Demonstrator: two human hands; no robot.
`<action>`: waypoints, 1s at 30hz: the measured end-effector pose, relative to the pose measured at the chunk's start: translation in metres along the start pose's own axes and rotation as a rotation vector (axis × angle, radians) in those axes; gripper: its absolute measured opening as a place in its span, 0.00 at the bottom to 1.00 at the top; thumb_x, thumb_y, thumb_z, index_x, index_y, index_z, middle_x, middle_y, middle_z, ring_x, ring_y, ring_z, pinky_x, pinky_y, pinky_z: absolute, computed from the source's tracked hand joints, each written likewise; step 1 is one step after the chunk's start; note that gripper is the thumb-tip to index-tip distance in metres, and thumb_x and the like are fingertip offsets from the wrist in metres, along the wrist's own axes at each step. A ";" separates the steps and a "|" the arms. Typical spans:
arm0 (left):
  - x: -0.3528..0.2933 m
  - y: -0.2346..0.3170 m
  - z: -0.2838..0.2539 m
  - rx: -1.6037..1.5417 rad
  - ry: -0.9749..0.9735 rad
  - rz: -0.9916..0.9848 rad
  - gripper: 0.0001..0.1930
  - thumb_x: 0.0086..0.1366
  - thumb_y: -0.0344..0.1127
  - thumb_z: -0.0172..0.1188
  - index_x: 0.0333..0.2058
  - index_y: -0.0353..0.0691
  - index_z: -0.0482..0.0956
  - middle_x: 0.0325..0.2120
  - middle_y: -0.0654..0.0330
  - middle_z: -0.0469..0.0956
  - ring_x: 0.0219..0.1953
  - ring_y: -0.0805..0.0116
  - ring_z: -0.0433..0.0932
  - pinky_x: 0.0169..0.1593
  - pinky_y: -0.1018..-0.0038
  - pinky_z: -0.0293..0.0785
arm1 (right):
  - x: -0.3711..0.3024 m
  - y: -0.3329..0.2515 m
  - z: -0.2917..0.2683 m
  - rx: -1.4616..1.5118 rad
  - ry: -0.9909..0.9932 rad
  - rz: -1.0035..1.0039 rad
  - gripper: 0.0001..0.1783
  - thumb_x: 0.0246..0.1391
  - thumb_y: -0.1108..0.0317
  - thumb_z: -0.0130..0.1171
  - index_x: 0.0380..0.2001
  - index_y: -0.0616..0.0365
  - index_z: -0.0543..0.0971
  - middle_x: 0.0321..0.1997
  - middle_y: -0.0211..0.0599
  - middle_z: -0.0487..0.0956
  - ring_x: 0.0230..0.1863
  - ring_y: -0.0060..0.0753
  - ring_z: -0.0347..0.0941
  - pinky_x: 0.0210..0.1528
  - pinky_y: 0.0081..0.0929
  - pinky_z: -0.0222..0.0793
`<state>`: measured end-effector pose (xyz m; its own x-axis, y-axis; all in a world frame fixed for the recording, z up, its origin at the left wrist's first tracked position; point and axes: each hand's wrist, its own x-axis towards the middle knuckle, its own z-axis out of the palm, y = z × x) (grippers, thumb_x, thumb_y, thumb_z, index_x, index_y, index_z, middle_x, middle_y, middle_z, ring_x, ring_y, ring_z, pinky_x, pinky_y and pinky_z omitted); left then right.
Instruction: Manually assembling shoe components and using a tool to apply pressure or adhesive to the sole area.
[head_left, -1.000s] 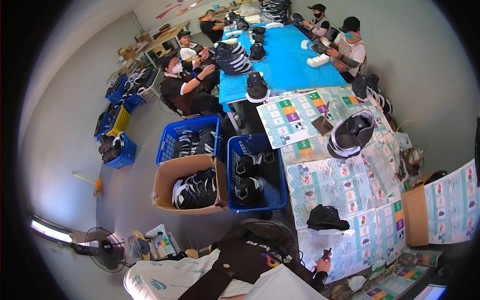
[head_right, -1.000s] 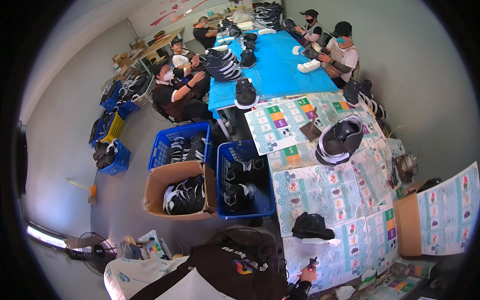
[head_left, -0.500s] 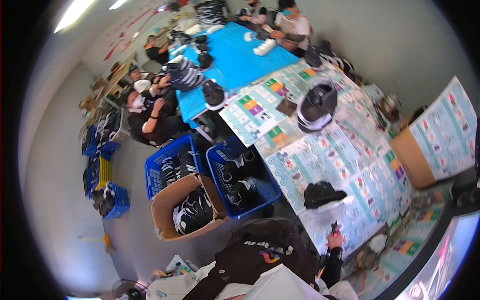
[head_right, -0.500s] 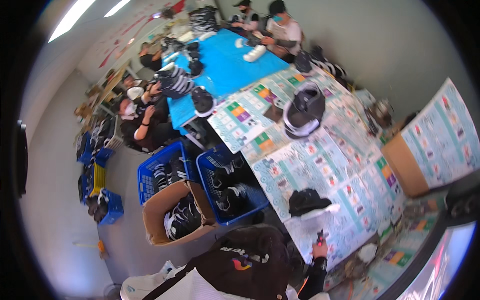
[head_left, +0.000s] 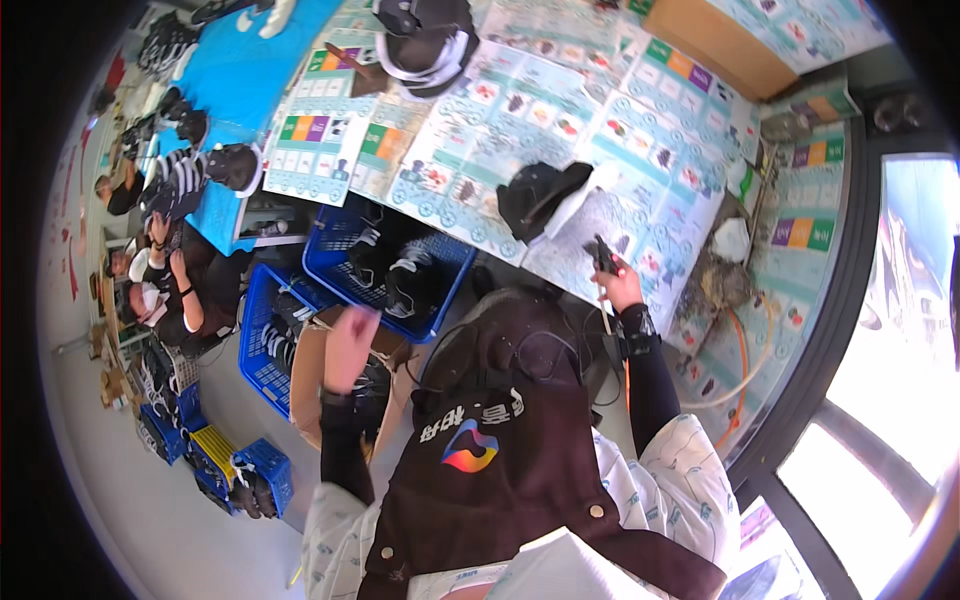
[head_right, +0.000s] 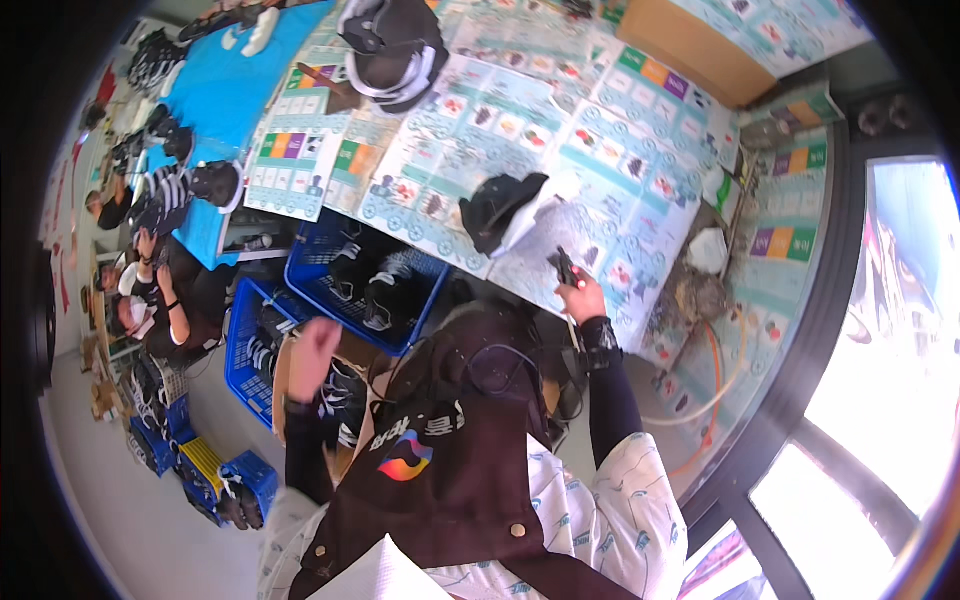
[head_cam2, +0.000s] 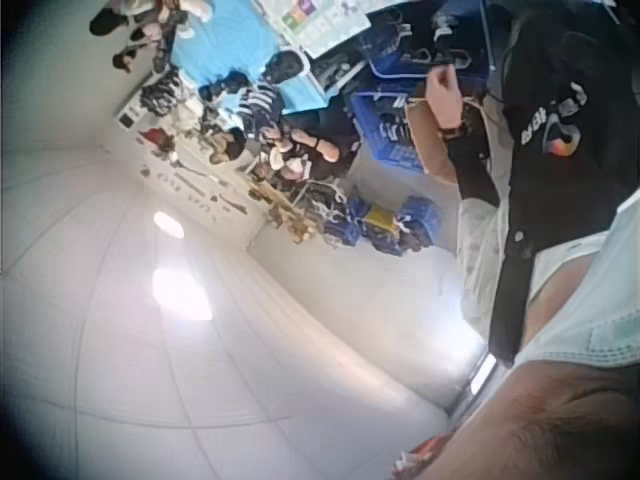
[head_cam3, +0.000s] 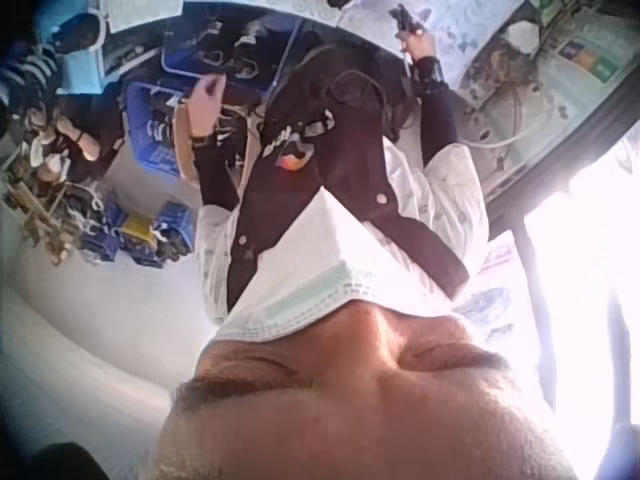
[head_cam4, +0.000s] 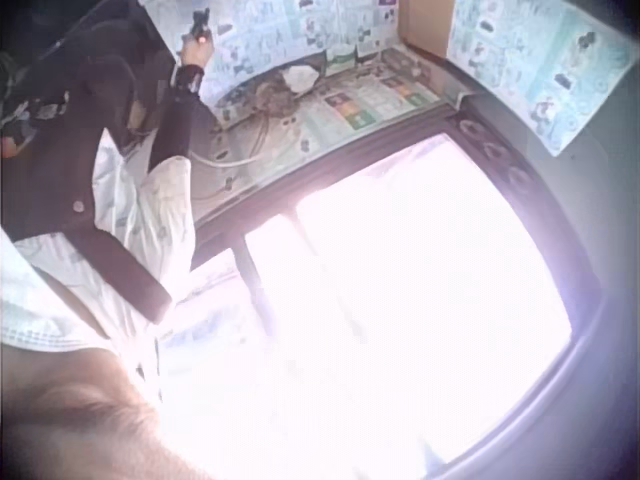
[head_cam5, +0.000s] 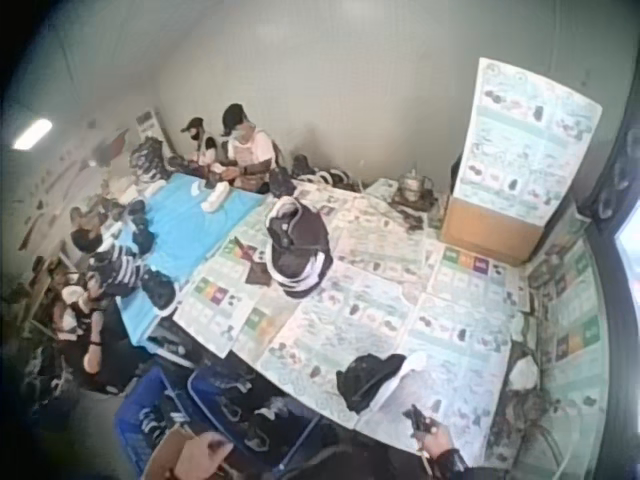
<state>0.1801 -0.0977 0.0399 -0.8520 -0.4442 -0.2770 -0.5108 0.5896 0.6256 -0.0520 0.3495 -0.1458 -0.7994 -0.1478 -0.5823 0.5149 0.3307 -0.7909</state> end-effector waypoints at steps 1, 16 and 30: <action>0.036 0.053 0.012 -0.114 0.039 0.163 0.10 0.70 0.37 0.66 0.42 0.36 0.80 0.29 0.59 0.81 0.30 0.73 0.78 0.37 0.74 0.75 | 0.000 0.001 0.003 0.033 -0.034 0.001 0.23 0.48 0.70 0.65 0.50 0.63 0.80 0.32 0.38 0.82 0.27 0.32 0.79 0.24 0.32 0.78; 0.190 0.260 0.188 0.344 -0.244 0.863 0.17 0.59 0.32 0.58 0.46 0.58 0.85 0.37 0.62 0.85 0.45 0.56 0.81 0.48 0.62 0.79 | -0.037 -0.028 0.027 -0.292 0.067 -0.259 0.14 0.48 0.64 0.59 0.38 0.57 0.82 0.30 0.59 0.81 0.38 0.66 0.80 0.42 0.53 0.75; 0.171 0.221 0.171 0.279 -0.199 0.709 0.15 0.63 0.45 0.70 0.40 0.40 0.86 0.34 0.54 0.80 0.37 0.49 0.82 0.41 0.60 0.77 | -0.024 -0.029 0.067 -0.379 0.038 -0.372 0.10 0.50 0.68 0.55 0.35 0.56 0.80 0.26 0.61 0.80 0.34 0.68 0.79 0.39 0.59 0.74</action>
<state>-0.0982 0.0716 0.0057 -0.9765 0.2145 -0.0221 0.1746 0.8467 0.5026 -0.0272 0.2808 -0.1213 -0.9212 -0.2875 -0.2624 0.0522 0.5769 -0.8152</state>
